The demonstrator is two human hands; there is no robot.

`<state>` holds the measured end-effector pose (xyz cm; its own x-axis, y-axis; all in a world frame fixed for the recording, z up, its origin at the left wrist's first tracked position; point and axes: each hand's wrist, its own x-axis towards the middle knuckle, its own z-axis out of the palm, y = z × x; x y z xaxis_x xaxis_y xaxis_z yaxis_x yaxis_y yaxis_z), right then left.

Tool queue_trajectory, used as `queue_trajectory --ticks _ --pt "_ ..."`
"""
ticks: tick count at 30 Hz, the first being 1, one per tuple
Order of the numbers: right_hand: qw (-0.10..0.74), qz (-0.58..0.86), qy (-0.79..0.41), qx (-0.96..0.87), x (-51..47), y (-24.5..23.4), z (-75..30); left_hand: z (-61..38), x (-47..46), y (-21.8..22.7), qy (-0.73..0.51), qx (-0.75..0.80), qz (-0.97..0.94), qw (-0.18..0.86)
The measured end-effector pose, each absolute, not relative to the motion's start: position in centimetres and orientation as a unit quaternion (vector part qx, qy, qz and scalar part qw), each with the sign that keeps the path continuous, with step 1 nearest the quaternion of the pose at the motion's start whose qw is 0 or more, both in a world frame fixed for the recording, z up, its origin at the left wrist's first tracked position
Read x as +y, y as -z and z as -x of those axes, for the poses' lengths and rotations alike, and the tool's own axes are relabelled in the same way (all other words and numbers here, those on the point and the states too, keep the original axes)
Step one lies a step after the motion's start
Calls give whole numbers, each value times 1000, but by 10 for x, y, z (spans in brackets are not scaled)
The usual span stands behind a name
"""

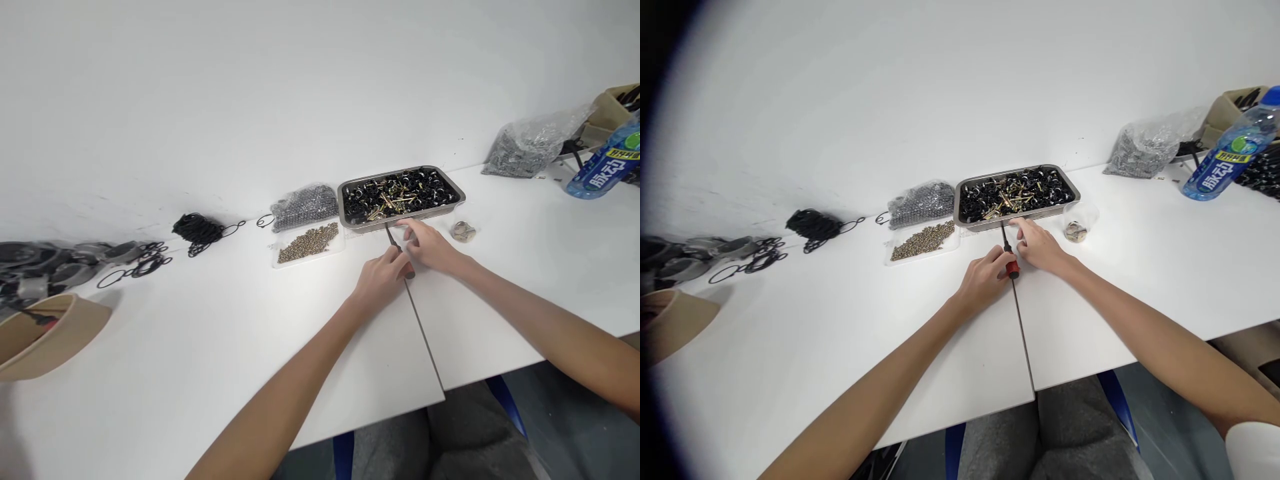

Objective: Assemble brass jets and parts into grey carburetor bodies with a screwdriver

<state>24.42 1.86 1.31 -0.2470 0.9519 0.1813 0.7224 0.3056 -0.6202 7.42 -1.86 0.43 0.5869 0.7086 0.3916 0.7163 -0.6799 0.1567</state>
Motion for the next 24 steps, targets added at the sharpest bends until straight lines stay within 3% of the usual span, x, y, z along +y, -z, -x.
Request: queue_trajectory --ticks 24 --pt "280 516 -186 -788 40 8 -250 -75 -19 -8 213 -403 890 -18"
